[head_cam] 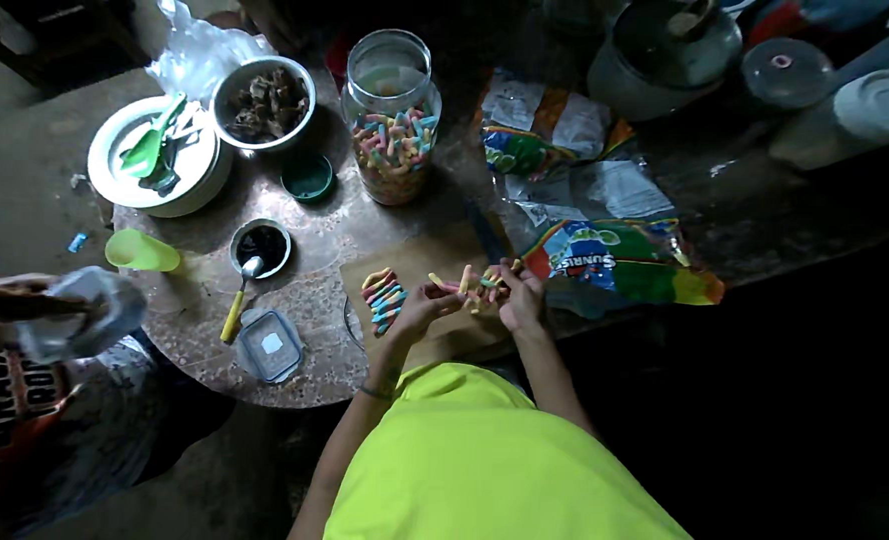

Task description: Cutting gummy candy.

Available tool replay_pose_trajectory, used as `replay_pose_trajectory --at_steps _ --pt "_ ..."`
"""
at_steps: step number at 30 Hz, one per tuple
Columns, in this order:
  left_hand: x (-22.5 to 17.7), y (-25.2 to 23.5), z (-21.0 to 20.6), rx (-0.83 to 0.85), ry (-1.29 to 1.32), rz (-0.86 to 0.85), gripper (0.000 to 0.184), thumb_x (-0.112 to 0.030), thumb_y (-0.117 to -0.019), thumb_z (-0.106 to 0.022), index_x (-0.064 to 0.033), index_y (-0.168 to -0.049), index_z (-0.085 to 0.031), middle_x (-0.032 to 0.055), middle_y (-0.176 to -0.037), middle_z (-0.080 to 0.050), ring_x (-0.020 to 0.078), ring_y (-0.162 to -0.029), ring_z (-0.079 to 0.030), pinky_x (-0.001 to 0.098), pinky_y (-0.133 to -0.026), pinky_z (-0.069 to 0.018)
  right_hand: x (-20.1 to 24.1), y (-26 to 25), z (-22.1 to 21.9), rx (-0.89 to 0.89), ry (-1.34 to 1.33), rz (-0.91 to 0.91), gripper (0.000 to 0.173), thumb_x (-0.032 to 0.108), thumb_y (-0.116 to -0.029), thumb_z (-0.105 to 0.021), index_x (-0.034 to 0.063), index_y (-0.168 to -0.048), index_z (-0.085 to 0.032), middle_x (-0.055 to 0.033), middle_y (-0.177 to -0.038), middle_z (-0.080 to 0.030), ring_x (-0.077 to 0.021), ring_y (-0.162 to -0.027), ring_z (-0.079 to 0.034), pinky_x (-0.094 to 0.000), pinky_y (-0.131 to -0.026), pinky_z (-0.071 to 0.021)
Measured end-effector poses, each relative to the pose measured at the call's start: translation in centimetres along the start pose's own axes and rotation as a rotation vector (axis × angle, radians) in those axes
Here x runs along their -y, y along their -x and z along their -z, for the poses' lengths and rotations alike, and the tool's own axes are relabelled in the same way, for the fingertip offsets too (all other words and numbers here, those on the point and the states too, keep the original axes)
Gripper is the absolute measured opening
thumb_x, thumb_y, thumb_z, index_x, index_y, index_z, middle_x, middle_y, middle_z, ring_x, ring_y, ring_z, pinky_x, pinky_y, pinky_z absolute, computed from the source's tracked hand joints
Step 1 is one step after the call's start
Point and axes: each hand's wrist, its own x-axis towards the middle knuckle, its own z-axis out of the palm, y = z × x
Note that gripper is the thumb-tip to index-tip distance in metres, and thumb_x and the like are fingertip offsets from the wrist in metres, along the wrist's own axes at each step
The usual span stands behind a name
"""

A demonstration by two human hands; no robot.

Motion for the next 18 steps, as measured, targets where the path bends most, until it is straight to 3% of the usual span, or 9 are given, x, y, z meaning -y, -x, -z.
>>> replay_pose_trajectory --at_steps 2,4,8,9,11,12,14,16,18 --pt "-0.4 0.6 1.3 -0.067 -0.062 -0.015 0.019 0.001 -0.0938 -0.068 0.0039 -0.113 -0.065 0.0053 -0.094 -0.071 0.0075 -0.081 -0.068 0.0243 -0.077 -0.0578 0.1 -1.6 0.8 -0.083 -0.052 -0.028 0.016 0.006 -0.1088 -0.044 -0.0031 -0.119 -0.053 -0.0060 -0.079 -0.062 -0.0111 -0.055 -0.060 -0.0281 -0.056 -0.0579" --pt "-0.6 1.1 3.0 -0.091 -0.102 -0.042 0.020 -0.001 -0.0946 -0.068 0.0035 -0.114 -0.066 0.0049 -0.095 -0.072 0.0075 -0.083 -0.068 0.0248 -0.078 -0.0576 0.4 -2.9 2.1 -0.088 0.016 0.017 0.018 0.007 -0.1088 -0.044 -0.0035 -0.122 -0.051 -0.0052 -0.085 -0.060 -0.0101 -0.060 -0.059 -0.0268 -0.059 -0.0562" --pt "-1.4 1.7 4.3 -0.055 -0.022 0.002 0.017 -0.004 -0.1029 -0.057 0.0023 -0.117 -0.062 0.0025 -0.097 -0.070 0.0071 -0.085 -0.068 0.0250 -0.081 -0.0579 1.8 -2.8 2.8 0.154 0.456 0.112 0.024 0.004 -0.1039 -0.054 -0.0067 -0.126 -0.056 -0.0115 -0.101 -0.066 -0.0123 -0.080 -0.066 -0.0281 -0.072 -0.0576" --pt "-1.7 1.8 4.1 -0.057 0.022 0.022 0.016 -0.004 -0.1046 -0.053 0.0021 -0.117 -0.061 0.0024 -0.096 -0.070 0.0074 -0.084 -0.068 0.0252 -0.082 -0.0581 2.2 -2.3 2.4 0.160 0.651 0.210 0.031 0.004 -0.1017 -0.059 -0.0083 -0.129 -0.057 -0.0177 -0.110 -0.066 -0.0183 -0.090 -0.066 -0.0328 -0.080 -0.0572" --pt "-1.7 1.7 3.9 -0.033 0.122 0.029 0.018 -0.003 -0.1060 -0.047 0.0033 -0.117 -0.059 0.0040 -0.096 -0.069 0.0109 -0.087 -0.070 0.0298 -0.087 -0.0588 2.9 -1.1 1.5 0.116 0.942 0.416 0.041 0.008 -0.0994 -0.064 -0.0079 -0.137 -0.056 -0.0297 -0.127 -0.063 -0.0395 -0.113 -0.065 -0.0523 -0.100 -0.0513" --pt "-1.5 1.6 3.9 -0.014 0.152 0.023 0.018 -0.001 -0.1057 -0.045 0.0031 -0.116 -0.059 0.0042 -0.096 -0.069 0.0121 -0.087 -0.069 0.0316 -0.089 -0.0584 2.9 -0.7 1.2 0.124 0.994 0.513 0.043 0.010 -0.0986 -0.065 -0.0072 -0.137 -0.057 -0.0312 -0.131 -0.061 -0.0438 -0.115 -0.063 -0.0567 -0.101 -0.0494" --pt "-1.3 1.6 3.6 0.013 0.172 0.002 0.018 0.000 -0.1047 -0.047 0.0025 -0.116 -0.060 0.0034 -0.094 -0.071 0.0116 -0.086 -0.070 0.0305 -0.088 -0.0591 2.5 0.0 0.9 0.310 0.983 0.674 0.043 0.011 -0.0954 -0.068 -0.0044 -0.135 -0.061 -0.0270 -0.136 -0.060 -0.0391 -0.116 -0.064 -0.0534 -0.099 -0.0527" --pt "-1.2 1.6 3.2 0.024 0.139 -0.010 0.017 -0.001 -0.1046 -0.049 0.0028 -0.116 -0.062 0.0030 -0.092 -0.070 0.0101 -0.084 -0.069 0.0274 -0.084 -0.0592 2.1 0.6 0.3 0.587 0.907 0.810 0.042 0.011 -0.0906 -0.071 0.0007 -0.131 -0.067 -0.0222 -0.142 -0.060 -0.0368 -0.127 -0.060 -0.0536 -0.106 -0.0491" --pt "-1.3 1.6 2.7 0.022 0.074 -0.012 0.014 -0.002 -0.1037 -0.052 0.0016 -0.112 -0.062 0.0015 -0.090 -0.070 0.0073 -0.079 -0.067 0.0244 -0.077 -0.0579 1.8 0.8 -0.4 0.778 0.877 0.885 0.040 0.016 -0.0919 -0.070 0.0083 -0.131 -0.071 -0.0183 -0.146 -0.058 -0.0363 -0.140 -0.051 -0.0524 -0.114 -0.0429"
